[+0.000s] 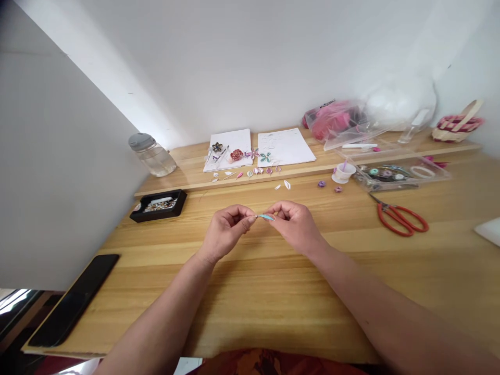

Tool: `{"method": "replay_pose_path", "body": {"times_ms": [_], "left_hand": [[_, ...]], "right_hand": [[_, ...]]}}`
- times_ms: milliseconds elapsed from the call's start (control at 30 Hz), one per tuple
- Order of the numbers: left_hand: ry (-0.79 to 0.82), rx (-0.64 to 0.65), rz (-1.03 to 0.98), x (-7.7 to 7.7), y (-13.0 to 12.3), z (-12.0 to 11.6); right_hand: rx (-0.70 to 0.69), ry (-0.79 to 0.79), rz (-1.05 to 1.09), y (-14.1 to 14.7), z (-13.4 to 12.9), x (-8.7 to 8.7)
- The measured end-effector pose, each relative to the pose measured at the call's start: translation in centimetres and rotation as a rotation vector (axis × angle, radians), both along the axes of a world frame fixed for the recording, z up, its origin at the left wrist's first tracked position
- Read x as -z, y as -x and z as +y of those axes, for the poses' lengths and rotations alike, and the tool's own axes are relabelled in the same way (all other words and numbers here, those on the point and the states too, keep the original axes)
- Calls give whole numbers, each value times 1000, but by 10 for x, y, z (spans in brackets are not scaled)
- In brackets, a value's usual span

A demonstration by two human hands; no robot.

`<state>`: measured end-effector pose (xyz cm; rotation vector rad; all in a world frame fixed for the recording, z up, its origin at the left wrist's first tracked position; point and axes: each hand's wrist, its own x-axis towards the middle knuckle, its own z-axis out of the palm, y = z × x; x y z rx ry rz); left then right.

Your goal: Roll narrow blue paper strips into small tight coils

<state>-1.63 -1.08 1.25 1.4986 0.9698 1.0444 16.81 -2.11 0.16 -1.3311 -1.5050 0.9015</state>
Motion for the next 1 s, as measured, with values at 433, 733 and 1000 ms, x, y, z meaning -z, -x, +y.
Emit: {"method": "replay_pose_path", "body": {"times_ms": [433, 733, 1000], "left_hand": [[19, -198, 24, 8, -2, 5], [-408, -74, 379, 3, 2, -2], [-336, 109, 332, -3, 3, -5]], "right_hand": [[-106, -230, -232, 17, -22, 4], [-136, -395, -322, 14, -25, -7], [11, -153, -89, 2, -7, -8]]}}
